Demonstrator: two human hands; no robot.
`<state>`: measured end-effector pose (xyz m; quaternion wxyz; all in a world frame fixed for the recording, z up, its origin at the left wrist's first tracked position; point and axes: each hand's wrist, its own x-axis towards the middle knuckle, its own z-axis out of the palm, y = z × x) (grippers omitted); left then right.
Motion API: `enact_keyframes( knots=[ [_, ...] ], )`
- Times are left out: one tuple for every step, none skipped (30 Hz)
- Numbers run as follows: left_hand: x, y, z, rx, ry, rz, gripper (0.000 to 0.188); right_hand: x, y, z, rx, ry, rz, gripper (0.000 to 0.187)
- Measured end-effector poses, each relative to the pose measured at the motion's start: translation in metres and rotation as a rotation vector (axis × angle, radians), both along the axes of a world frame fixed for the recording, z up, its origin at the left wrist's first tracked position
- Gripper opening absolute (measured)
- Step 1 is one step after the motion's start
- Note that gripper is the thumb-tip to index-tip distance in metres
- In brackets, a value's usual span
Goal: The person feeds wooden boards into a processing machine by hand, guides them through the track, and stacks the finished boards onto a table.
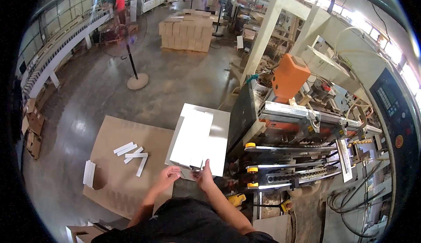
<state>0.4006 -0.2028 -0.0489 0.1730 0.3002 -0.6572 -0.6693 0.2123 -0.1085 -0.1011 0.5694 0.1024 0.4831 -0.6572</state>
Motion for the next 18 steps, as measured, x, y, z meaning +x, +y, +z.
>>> enact_keyframes(
  knots=[
    [0.002,-0.003,0.0,0.006,-0.009,0.001,0.039,0.0,-0.001,0.011,0.02,-0.035,-0.07,0.111],
    [0.004,-0.007,0.0,-0.014,0.001,0.009,0.038,-0.002,-0.001,0.014,0.045,-0.073,-0.111,0.11],
    [0.003,-0.01,0.001,-0.036,0.012,0.016,0.038,-0.006,0.001,0.015,0.068,-0.108,-0.153,0.108],
    [0.003,-0.011,0.0,-0.004,0.027,0.016,0.038,-0.01,0.003,0.012,0.069,-0.153,-0.181,0.104],
    [0.003,-0.013,0.0,0.007,0.016,0.013,0.038,-0.013,0.006,0.011,0.081,-0.163,-0.185,0.104],
    [0.001,-0.014,0.0,-0.008,0.01,0.006,0.037,-0.017,0.006,0.019,0.053,-0.121,-0.191,0.103],
    [0.002,-0.013,0.0,-0.019,0.002,0.004,0.037,-0.017,0.006,0.026,0.03,-0.08,-0.194,0.101],
    [0.002,-0.013,-0.001,-0.05,-0.018,0.004,0.036,-0.019,0.005,0.028,0.022,-0.05,-0.159,0.099],
    [-0.001,-0.012,0.002,-0.04,-0.027,-0.013,0.035,-0.022,0.007,0.027,0.018,-0.023,-0.143,0.098],
    [-0.001,-0.01,0.004,-0.024,-0.032,-0.019,0.035,-0.023,0.006,0.023,0.018,-0.048,-0.177,0.099],
    [0.001,-0.008,0.005,-0.008,-0.038,-0.022,0.035,-0.022,0.005,0.021,0.019,-0.072,-0.208,0.1],
    [0.001,-0.005,0.01,-0.011,-0.049,-0.026,0.035,-0.021,0.007,0.026,0.025,-0.083,-0.227,0.101],
    [0.0,-0.003,0.017,-0.021,-0.053,-0.022,0.035,-0.024,0.007,0.03,0.023,-0.089,-0.24,0.102],
    [0.001,0.002,0.019,0.005,-0.042,-0.007,0.034,-0.024,0.01,0.028,0.005,-0.078,-0.258,0.103],
    [0.004,0.004,0.015,0.016,-0.05,-0.01,0.034,-0.026,0.009,0.03,-0.01,-0.076,-0.262,0.103],
    [0.007,0.006,0.01,0.037,-0.028,-0.009,0.034,-0.026,0.012,0.035,0.004,-0.065,-0.274,0.102],
    [0.01,0.008,0.007,0.057,-0.005,-0.007,0.033,-0.027,0.014,0.037,0.016,-0.052,-0.283,0.101],
    [0.012,0.01,0.006,0.059,-0.028,-0.013,0.033,-0.03,0.017,0.037,-0.002,-0.006,-0.259,0.1]
  ],
)
